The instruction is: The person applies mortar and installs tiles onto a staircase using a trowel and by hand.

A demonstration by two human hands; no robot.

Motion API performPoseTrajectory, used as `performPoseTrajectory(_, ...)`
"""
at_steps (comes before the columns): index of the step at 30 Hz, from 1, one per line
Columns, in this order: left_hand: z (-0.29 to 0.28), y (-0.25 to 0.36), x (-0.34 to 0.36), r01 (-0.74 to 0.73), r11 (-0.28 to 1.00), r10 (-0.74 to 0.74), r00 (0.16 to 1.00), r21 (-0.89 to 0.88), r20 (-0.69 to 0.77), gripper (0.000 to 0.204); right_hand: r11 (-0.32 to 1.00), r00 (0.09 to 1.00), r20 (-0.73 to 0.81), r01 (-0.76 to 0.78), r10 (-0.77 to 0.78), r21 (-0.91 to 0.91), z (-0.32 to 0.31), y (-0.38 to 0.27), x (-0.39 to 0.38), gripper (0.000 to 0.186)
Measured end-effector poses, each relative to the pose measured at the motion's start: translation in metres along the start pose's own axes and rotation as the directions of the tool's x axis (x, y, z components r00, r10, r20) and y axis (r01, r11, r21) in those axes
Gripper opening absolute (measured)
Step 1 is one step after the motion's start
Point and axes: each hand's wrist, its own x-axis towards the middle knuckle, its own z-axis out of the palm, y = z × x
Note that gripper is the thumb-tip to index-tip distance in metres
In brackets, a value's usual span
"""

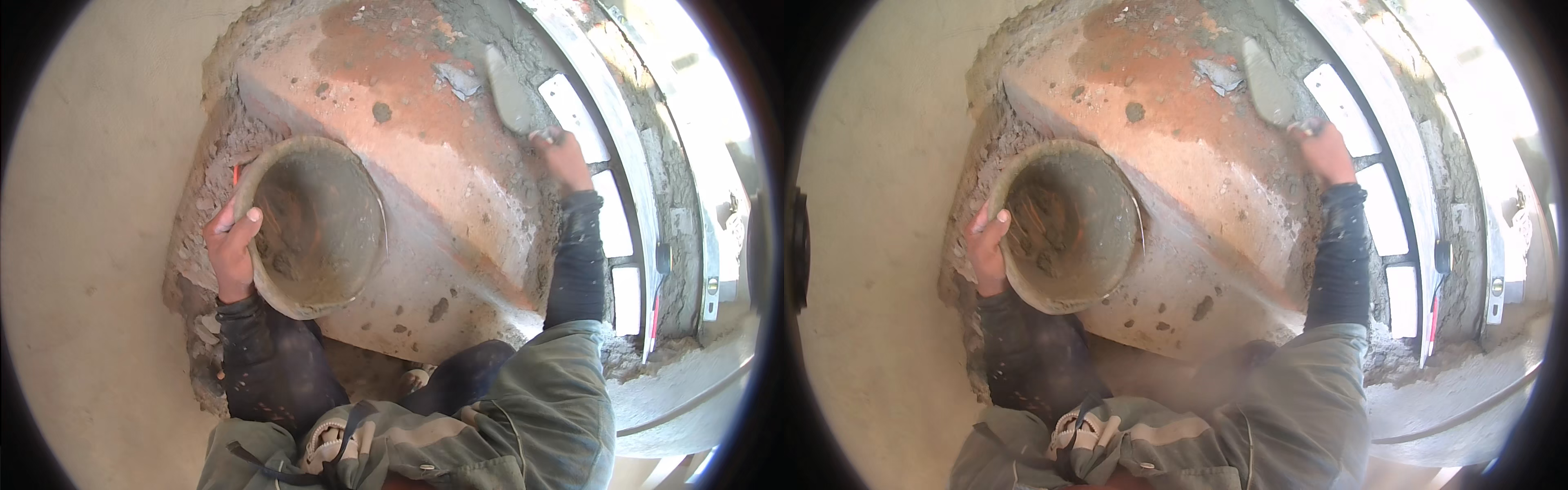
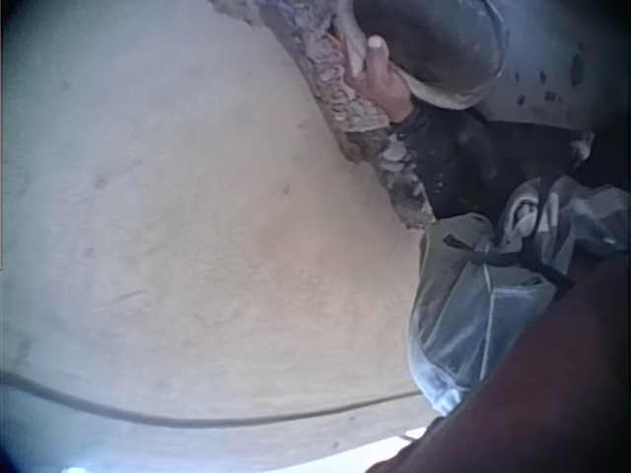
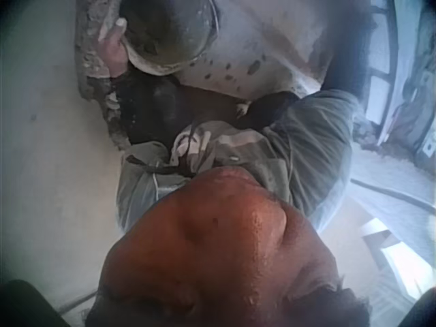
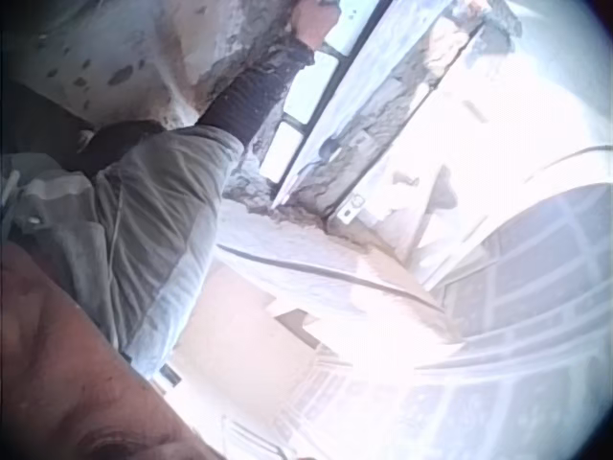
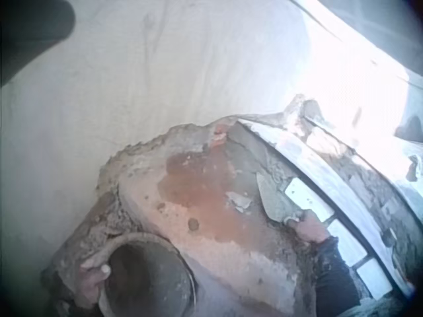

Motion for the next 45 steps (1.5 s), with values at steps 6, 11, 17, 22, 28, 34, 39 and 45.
performPoseTrajectory(6, 0.006, 0.000, 0.003, -0.050, 0.999, 0.050, 0.999, -0.015, 0.017, 0.044, 0.988, 0.914, 0.379, 0.118, -0.149, 0.103, 0.038, 0.015, -0.001, 0.026)
performPoseTrajectory(11, 0.007, 0.004, 0.001, -0.049, 0.998, 0.048, 0.999, -0.028, -0.008, 0.045, 0.888, 0.894, 0.000, 0.445, -0.448, -0.115, 0.074, -0.023, 0.066, 0.027)
performPoseTrajectory(17, -0.001, -0.007, 0.005, -0.054, 0.997, 0.053, 0.998, 0.047, 0.019, 0.047, 0.867, 0.893, 0.132, 0.450, -0.431, -0.214, 0.124, -0.040, 0.127, 0.035)
performPoseTrajectory(22, -0.004, -0.007, 0.003, -0.073, 0.997, 0.073, 0.997, -0.003, -0.012, 0.049, 0.838, 0.890, 0.158, 0.456, -0.428, -0.299, 0.108, -0.063, 0.123, 0.039)
performPoseTrajectory(28, 0.000, -0.004, 0.006, -0.072, 0.997, 0.072, 0.997, 0.030, 0.008, 0.051, 0.819, 0.924, 0.105, 0.375, -0.368, -0.434, 0.102, -0.037, 0.124, 0.037)
performPoseTrajectory(34, -0.001, -0.007, 0.007, -0.075, 0.997, 0.074, 0.997, 0.028, 0.017, 0.055, 0.762, 0.901, -0.032, 0.347, -0.433, -0.547, 0.102, -0.020, 0.127, 0.018)
performPoseTrajectory(39, 0.000, -0.002, 0.005, -0.076, 0.997, 0.076, 0.997, 0.026, 0.021, 0.055, 0.523, 0.699, -0.243, 0.217, -0.672, -0.824, 0.070, -0.014, 0.147, 0.011)
performPoseTrajectory(45, 0.004, -0.002, 0.004, -0.041, 0.999, 0.041, 0.999, 0.023, 0.005, 0.054, 0.345, 0.757, -0.055, 0.231, -0.651, -0.910, 0.068, 0.026, 0.160, 0.014)
